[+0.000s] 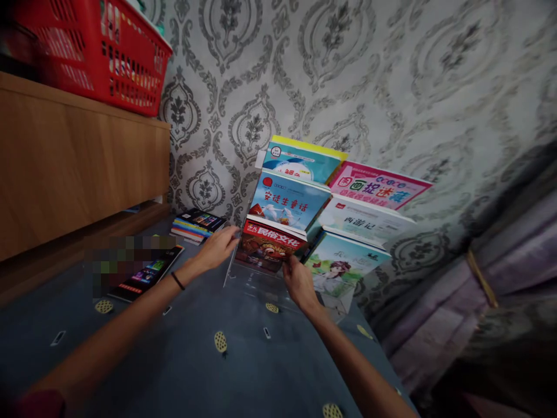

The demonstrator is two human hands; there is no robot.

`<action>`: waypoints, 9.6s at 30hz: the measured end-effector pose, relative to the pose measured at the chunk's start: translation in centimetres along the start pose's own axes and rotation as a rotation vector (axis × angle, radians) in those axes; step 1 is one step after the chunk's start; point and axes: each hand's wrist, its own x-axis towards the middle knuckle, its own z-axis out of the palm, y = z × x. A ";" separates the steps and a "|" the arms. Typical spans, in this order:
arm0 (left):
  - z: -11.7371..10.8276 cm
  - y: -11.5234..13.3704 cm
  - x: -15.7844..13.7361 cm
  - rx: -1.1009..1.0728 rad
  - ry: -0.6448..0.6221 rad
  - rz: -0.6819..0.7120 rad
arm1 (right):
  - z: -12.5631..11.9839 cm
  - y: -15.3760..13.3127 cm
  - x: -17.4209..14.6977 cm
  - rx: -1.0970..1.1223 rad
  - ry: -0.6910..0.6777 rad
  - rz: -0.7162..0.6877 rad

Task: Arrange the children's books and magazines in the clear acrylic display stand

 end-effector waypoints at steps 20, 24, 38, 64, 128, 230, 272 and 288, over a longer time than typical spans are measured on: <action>-0.7 2.0 3.7 0.121 -0.045 -0.139 | 0.0 -0.5 1.0 0.335 0.039 0.089; -0.8 2.5 3.8 0.166 -0.042 -0.152 | -0.1 -0.9 0.8 0.242 0.018 0.118; -1.9 4.8 3.6 0.338 -0.088 -0.163 | -1.2 -2.3 0.8 0.061 -0.043 0.150; -1.9 4.0 4.5 0.341 -0.120 -0.113 | -1.5 -2.2 0.6 0.133 0.013 0.173; -1.1 2.4 5.5 0.066 -0.132 -0.103 | -3.1 -3.4 0.8 0.070 0.022 0.223; 0.7 2.7 -21.6 0.114 -0.465 0.090 | 4.7 -11.3 -16.2 0.505 -0.456 -0.639; 3.4 2.4 -16.0 0.011 -0.337 0.024 | 3.8 -1.8 -20.4 1.029 -0.270 0.155; 0.8 6.0 -13.2 0.025 0.124 0.721 | -0.9 0.7 -17.5 1.469 0.007 -0.037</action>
